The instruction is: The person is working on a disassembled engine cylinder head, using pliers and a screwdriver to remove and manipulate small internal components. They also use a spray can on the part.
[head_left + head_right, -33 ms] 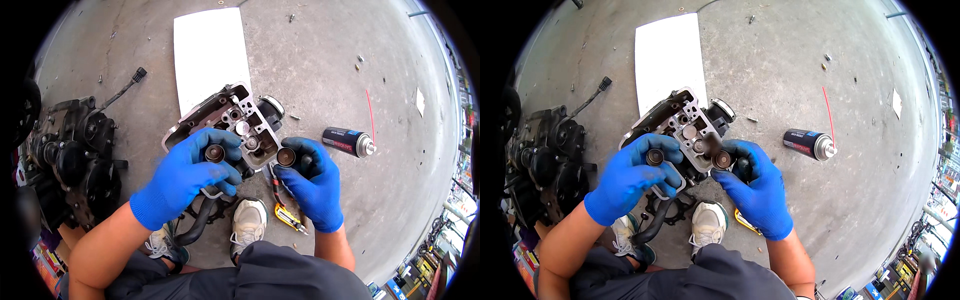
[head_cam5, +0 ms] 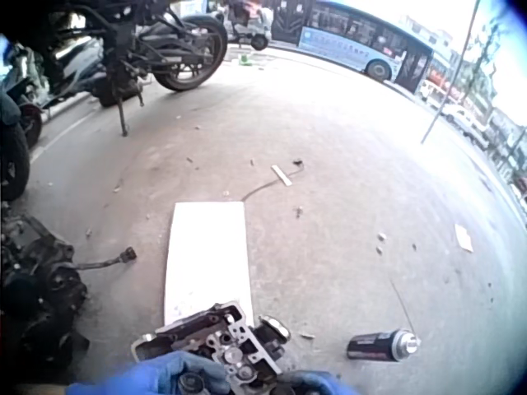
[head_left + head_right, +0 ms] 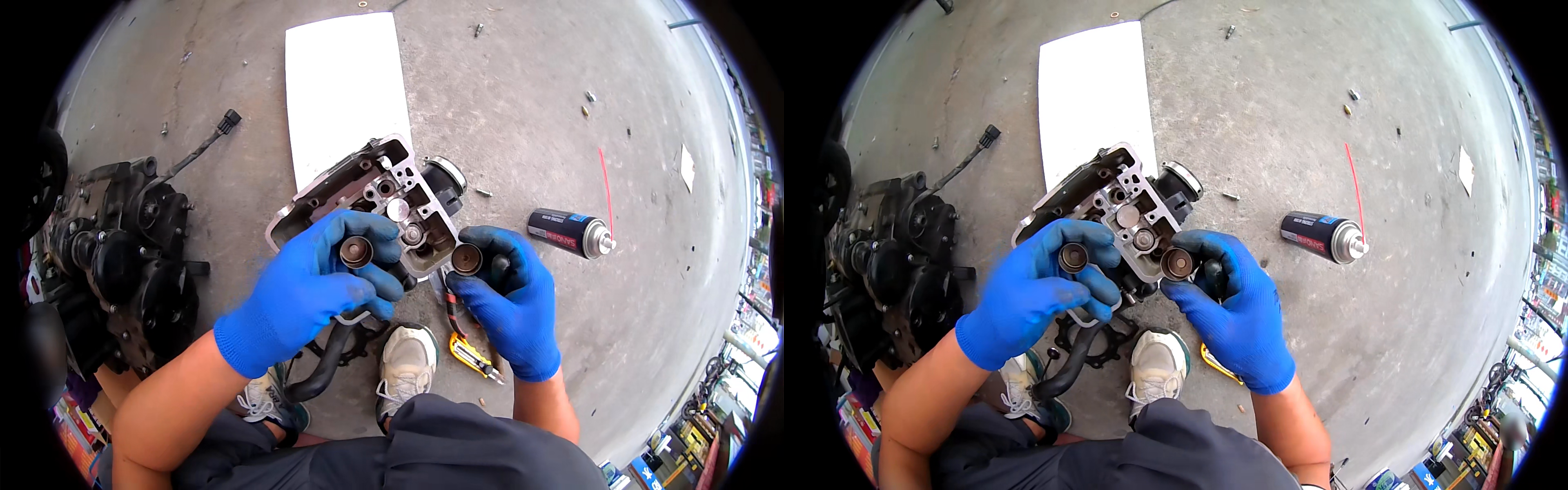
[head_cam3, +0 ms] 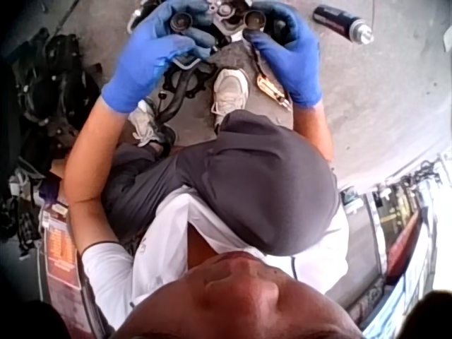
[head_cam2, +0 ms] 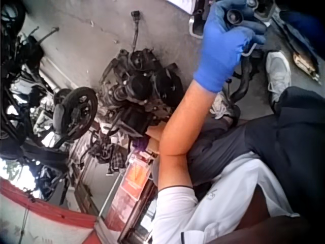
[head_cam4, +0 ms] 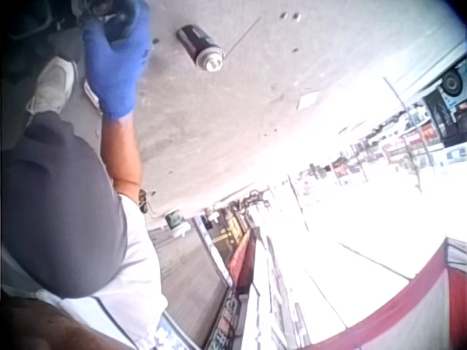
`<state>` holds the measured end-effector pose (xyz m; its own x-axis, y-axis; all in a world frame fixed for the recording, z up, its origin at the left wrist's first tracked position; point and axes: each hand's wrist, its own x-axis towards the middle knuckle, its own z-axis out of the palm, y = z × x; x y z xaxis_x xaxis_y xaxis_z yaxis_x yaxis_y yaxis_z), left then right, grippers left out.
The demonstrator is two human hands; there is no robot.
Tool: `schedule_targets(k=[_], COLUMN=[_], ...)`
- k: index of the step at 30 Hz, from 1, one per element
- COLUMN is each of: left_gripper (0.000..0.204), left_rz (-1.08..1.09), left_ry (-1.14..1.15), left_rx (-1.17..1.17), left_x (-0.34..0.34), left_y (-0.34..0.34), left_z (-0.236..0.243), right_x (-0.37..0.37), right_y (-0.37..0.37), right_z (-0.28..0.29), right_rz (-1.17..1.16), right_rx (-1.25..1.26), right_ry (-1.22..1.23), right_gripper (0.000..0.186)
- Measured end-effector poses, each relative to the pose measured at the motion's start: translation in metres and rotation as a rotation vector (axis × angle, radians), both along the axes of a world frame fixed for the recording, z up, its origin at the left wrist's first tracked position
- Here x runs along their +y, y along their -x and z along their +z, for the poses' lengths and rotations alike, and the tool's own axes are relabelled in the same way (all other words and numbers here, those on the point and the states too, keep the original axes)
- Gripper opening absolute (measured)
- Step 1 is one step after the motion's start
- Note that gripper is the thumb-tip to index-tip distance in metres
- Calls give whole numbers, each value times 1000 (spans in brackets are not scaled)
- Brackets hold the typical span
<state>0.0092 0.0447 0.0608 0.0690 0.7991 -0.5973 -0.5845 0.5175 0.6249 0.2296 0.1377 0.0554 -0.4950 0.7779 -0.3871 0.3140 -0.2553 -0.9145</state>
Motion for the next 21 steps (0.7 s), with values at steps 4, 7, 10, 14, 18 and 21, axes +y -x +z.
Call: schedule_targets(k=[4, 7, 10, 14, 18, 21], left_gripper=[37, 39, 38, 39, 40, 41], left_rz=[-17, -66, 48, 120, 27, -156], left_ry=[-37, -99, -102, 60, 102, 116], left_rx=[-67, -57, -114, -405, -188, 185], left_x=[2, -3, -4, -5, -3, 7], left_y=[-5, -6, -17, -15, 7, 17], left_z=[-3, -13, -14, -10, 0, 19], right_x=[-9, -12, -13, -18, -16, 0], right_y=[1, 12, 15, 20, 26, 8], right_z=[9, 21, 18, 11, 29, 27], right_rz=[140, 393, 428, 539, 297, -146], right_rx=[29, 5, -29, -100, 46, 357], right_ry=[-3, -167, -271, -503, -98, 91], right_gripper=[43, 44, 44, 46, 34, 32])
